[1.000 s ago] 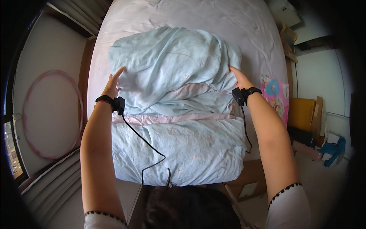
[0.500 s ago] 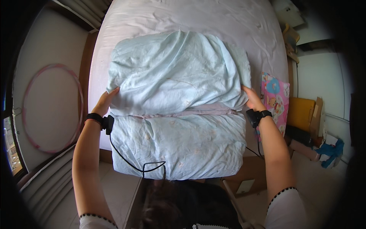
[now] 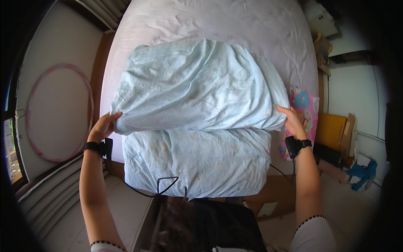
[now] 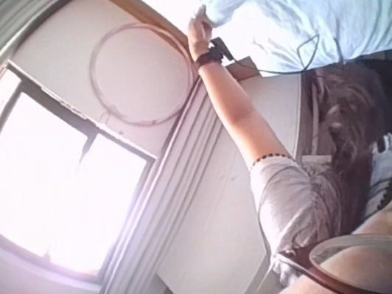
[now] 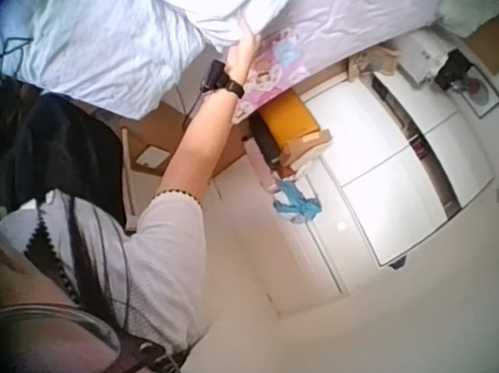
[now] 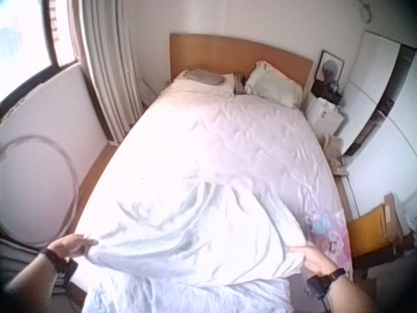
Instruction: The person folds a light blue duvet on a bed, then folds a pink patterned blanket and places it on top. They also fold a pillow and smooth the white fitted sheet. The person wears green slippers and uses both hands to fold and arrange the bedding items.
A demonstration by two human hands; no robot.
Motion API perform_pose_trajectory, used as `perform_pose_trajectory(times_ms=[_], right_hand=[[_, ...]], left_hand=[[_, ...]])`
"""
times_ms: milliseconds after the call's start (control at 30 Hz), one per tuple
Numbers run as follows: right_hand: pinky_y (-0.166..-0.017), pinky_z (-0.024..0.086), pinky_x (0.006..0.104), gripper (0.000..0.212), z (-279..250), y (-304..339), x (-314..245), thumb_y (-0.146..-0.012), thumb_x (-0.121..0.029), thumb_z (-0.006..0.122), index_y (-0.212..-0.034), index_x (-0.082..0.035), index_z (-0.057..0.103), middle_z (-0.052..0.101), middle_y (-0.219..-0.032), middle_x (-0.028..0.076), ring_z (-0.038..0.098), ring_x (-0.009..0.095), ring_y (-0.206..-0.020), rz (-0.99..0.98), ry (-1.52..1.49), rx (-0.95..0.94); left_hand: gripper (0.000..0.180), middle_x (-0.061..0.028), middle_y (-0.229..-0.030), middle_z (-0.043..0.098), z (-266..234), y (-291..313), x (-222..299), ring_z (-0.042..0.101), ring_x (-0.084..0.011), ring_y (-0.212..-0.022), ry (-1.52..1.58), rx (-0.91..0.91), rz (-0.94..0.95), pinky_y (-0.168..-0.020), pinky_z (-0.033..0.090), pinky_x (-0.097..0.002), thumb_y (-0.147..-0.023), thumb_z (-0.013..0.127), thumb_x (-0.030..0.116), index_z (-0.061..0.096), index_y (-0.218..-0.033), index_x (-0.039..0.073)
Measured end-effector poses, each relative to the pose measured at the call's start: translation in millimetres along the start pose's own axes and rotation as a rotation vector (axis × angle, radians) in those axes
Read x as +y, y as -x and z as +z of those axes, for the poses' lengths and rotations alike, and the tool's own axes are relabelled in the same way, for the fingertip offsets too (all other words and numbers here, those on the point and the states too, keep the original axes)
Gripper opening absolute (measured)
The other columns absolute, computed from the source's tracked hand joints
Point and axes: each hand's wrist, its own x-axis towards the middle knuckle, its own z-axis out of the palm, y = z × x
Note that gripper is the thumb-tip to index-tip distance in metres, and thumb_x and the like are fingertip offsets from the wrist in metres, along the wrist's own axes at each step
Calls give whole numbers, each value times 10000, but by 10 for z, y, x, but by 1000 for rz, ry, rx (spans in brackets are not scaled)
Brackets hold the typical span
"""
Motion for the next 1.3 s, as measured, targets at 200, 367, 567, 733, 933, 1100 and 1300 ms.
perform_pose_trajectory(times_ms=[200,367,567,733,933,1100,1300], right_hand=[[-848,502,354,442,43,-229,825,-836,-168,719,-1199,45,584,670,-1114,136,636,221,-1003,245,322,167],[-857,492,360,468,-66,-228,982,-842,-217,720,-1213,29,578,671,-1112,131,625,213,-995,219,493,138],[-1141,238,375,957,-299,352,1095,-866,-419,726,-1535,-37,158,347,-1509,136,325,249,-1389,117,329,36],[-1148,221,415,986,-556,1048,1613,-858,-410,733,-1564,-87,125,320,-1537,140,292,280,-1417,320,13,26],[-1044,426,390,1000,-357,1804,2395,-773,-387,830,-1479,53,274,421,-1457,184,478,286,-1281,605,-73,165],[-1044,422,404,769,-373,2216,2336,-870,-267,748,-1454,37,351,488,-1411,152,505,263,-1257,659,-233,36],[-1054,415,396,706,-437,2417,2075,-881,-167,725,-1454,32,364,518,-1380,137,517,256,-1242,683,-73,-106]], left_hand=[[473,-152,-1201,658,2,-520,-789,614,-270,-1113,-456,435,-82,-976,440,-381,-907,671,284,592,-1267,-13],[516,-215,-1148,662,-9,-697,-1073,620,-311,-1086,-754,732,20,-942,460,-397,-887,678,362,604,-1266,20],[924,-168,-1529,313,-130,-187,-1287,298,-331,-1396,-224,643,73,-1132,218,-487,-832,689,546,229,-1530,150],[977,-139,-1547,310,-213,701,-1765,334,-327,-1383,-282,387,-367,-1128,248,-515,-801,736,526,227,-1543,145],[888,-161,-1350,549,100,973,-2254,536,-320,-1207,-108,339,-423,-1029,421,-444,-765,797,425,397,-1448,22],[739,-136,-1265,611,45,1170,-2344,592,-279,-1123,-218,358,-412,-977,464,-432,-787,807,317,485,-1376,7],[661,-103,-1224,636,-85,1609,-2412,611,-230,-1086,-41,249,-381,-952,467,-354,-840,769,305,506,-1353,-19]])
